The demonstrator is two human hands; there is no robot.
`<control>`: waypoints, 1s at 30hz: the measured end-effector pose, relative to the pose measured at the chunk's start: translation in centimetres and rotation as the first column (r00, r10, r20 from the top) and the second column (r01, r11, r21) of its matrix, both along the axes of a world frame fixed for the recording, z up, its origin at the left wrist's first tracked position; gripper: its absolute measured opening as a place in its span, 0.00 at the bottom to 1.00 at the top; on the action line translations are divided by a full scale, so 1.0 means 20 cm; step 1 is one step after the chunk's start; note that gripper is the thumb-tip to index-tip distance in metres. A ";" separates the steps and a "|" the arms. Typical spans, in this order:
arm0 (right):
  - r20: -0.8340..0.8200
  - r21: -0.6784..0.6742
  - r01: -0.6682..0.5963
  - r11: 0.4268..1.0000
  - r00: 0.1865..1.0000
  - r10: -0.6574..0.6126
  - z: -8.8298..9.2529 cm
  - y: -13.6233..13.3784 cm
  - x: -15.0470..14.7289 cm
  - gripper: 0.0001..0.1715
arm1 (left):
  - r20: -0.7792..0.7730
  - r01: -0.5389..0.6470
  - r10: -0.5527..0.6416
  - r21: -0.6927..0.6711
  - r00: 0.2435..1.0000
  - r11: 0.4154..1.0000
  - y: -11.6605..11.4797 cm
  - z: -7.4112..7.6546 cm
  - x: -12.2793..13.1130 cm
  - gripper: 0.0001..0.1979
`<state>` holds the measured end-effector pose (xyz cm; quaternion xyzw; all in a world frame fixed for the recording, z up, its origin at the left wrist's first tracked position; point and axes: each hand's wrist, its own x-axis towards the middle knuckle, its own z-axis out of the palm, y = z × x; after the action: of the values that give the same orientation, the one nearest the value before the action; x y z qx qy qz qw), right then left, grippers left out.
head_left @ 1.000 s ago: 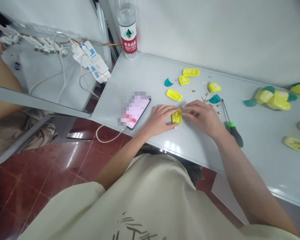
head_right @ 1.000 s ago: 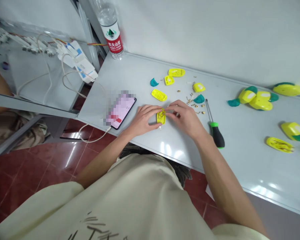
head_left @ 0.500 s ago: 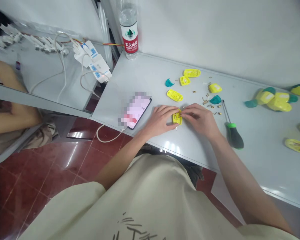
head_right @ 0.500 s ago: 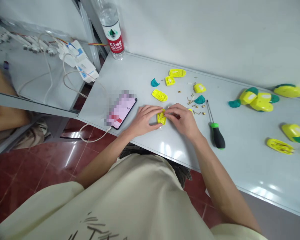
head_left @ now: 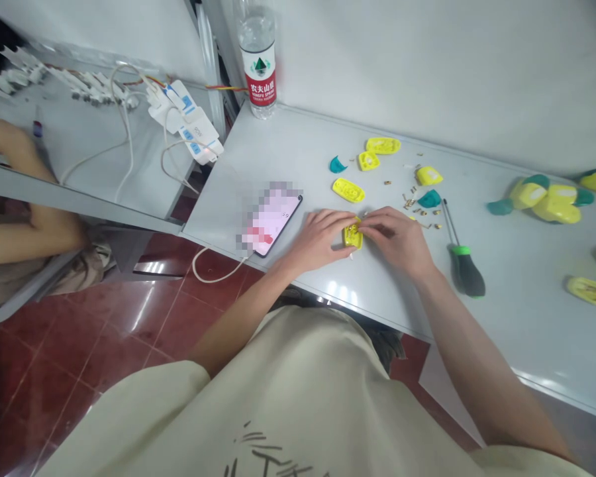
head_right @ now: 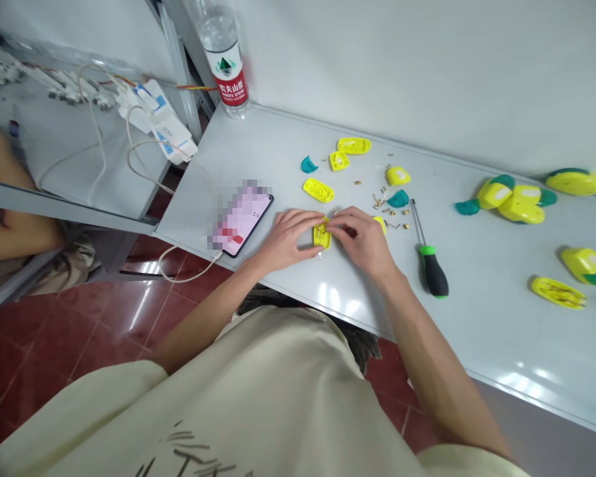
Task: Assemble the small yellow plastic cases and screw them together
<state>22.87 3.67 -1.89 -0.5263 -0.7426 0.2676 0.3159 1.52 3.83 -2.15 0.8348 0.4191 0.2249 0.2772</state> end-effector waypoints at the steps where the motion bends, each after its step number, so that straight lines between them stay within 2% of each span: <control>1: 0.008 0.001 -0.014 1.000 1.000 0.014 0.00 0.00 0.01 0.08 | 0.001 0.001 -0.001 0.002 1.000 1.000 0.00 0.00 0.00 0.26; 7: 0.093 0.050 -0.117 0.992 0.989 0.112 0.00 0.02 0.04 0.09 | -0.023 -0.001 0.001 -0.015 1.000 1.000 0.00 0.01 0.01 0.25; 10: 0.158 0.097 -0.121 0.988 0.982 0.105 0.00 0.01 0.03 0.10 | -0.026 -0.003 0.002 -0.018 1.000 1.000 0.00 0.01 0.01 0.25; 14: 0.199 0.089 -0.123 0.988 0.974 0.103 0.01 0.00 0.03 0.11 | -0.016 0.001 -0.001 -0.004 1.000 1.000 0.00 0.00 0.01 0.26; 22: 0.164 0.005 -0.222 0.975 0.962 0.218 0.05 0.04 0.03 0.11 | -0.001 0.005 -0.005 0.001 1.000 1.000 0.00 0.00 0.01 0.26; 26: 0.074 0.017 -0.163 0.986 0.984 0.162 0.02 0.02 0.05 0.10 | -0.009 -0.003 0.003 -0.021 1.000 1.000 0.00 0.01 0.01 0.26; 30: 0.021 -0.036 -0.137 0.990 0.990 0.138 0.03 0.00 0.07 0.11 | 0.020 0.009 -0.009 -0.001 1.000 1.000 0.00 0.01 0.00 0.26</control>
<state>24.26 3.71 -1.33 -0.4824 -0.7761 0.2952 0.2788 1.56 3.81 -1.91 0.8343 0.4125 0.2320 0.2828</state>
